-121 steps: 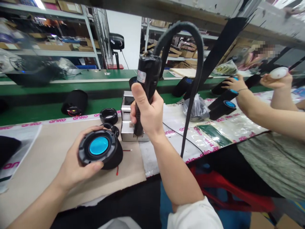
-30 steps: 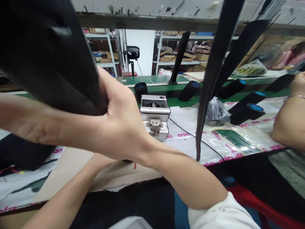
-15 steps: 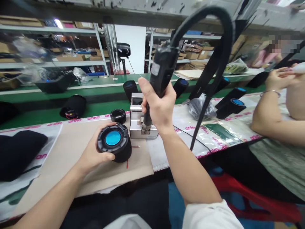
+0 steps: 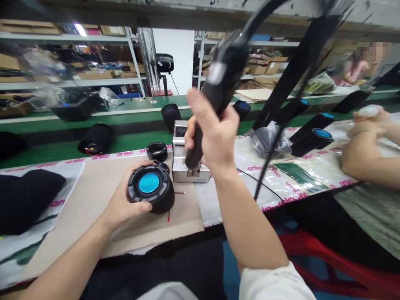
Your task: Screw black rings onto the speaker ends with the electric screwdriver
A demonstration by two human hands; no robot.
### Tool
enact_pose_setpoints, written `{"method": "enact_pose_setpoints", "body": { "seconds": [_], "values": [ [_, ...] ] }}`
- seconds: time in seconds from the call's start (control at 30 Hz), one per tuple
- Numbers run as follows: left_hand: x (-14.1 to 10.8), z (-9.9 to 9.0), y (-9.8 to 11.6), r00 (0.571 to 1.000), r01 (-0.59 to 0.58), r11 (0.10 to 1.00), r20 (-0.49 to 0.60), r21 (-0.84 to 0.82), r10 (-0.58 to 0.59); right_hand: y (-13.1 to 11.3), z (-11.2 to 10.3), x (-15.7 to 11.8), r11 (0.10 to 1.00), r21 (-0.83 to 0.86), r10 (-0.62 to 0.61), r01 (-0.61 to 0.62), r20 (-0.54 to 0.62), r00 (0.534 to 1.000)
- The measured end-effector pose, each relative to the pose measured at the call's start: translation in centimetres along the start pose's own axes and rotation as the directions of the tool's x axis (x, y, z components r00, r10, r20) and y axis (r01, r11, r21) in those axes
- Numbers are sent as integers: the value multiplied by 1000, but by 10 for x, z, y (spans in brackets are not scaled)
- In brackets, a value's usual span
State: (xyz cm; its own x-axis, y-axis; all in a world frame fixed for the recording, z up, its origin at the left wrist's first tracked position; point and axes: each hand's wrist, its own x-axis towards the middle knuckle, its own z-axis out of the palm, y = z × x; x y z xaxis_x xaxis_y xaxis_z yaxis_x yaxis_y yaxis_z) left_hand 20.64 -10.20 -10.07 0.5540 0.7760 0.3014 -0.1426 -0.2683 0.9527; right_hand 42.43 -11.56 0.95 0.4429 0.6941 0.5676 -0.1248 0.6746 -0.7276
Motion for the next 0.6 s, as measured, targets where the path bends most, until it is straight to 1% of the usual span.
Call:
{"method": "enact_pose_setpoints", "body": {
  "seconds": [0.03,0.07,0.1,0.13,0.17,0.23,0.3,0.33,0.37,0.47,0.53,0.6],
  "values": [
    [0,0,0,1000,0,1000,1,4,0,-13,10,1,997,33,-73,74,-46,996],
    [0,0,0,1000,-1,1000,0,10,1,-25,20,2,990,61,-123,124,-28,992],
    [-1,1,0,1000,0,1000,-3,18,0,-37,32,3,993,55,-111,107,70,991],
    [-1,1,0,1000,6,1000,-8,28,-6,-46,44,5,986,80,-154,149,61,986],
    [-1,1,0,1000,11,999,-12,35,-11,-54,55,6,988,91,-134,124,116,984],
    [-1,1,-1,1000,16,999,-16,42,-15,-60,75,7,997,79,-12,-6,216,976],
    [-1,1,-1,1000,23,999,-12,35,-22,-57,88,6,988,40,130,-151,324,937],
    [-1,2,-1,1000,25,999,-8,27,-24,-53,92,5,984,31,155,-177,356,922],
    [-1,2,0,1000,29,999,-3,19,-29,-48,95,3,985,37,143,-169,378,915],
    [0,3,0,999,34,999,5,5,-34,-35,96,1,993,82,51,-89,388,920],
    [0,3,-1,1000,30,1000,5,0,-30,-32,95,2,995,71,37,-70,396,917],
    [0,3,-1,1000,29,1000,7,-8,-29,-33,94,5,995,44,57,-86,453,890]
  ]
}}
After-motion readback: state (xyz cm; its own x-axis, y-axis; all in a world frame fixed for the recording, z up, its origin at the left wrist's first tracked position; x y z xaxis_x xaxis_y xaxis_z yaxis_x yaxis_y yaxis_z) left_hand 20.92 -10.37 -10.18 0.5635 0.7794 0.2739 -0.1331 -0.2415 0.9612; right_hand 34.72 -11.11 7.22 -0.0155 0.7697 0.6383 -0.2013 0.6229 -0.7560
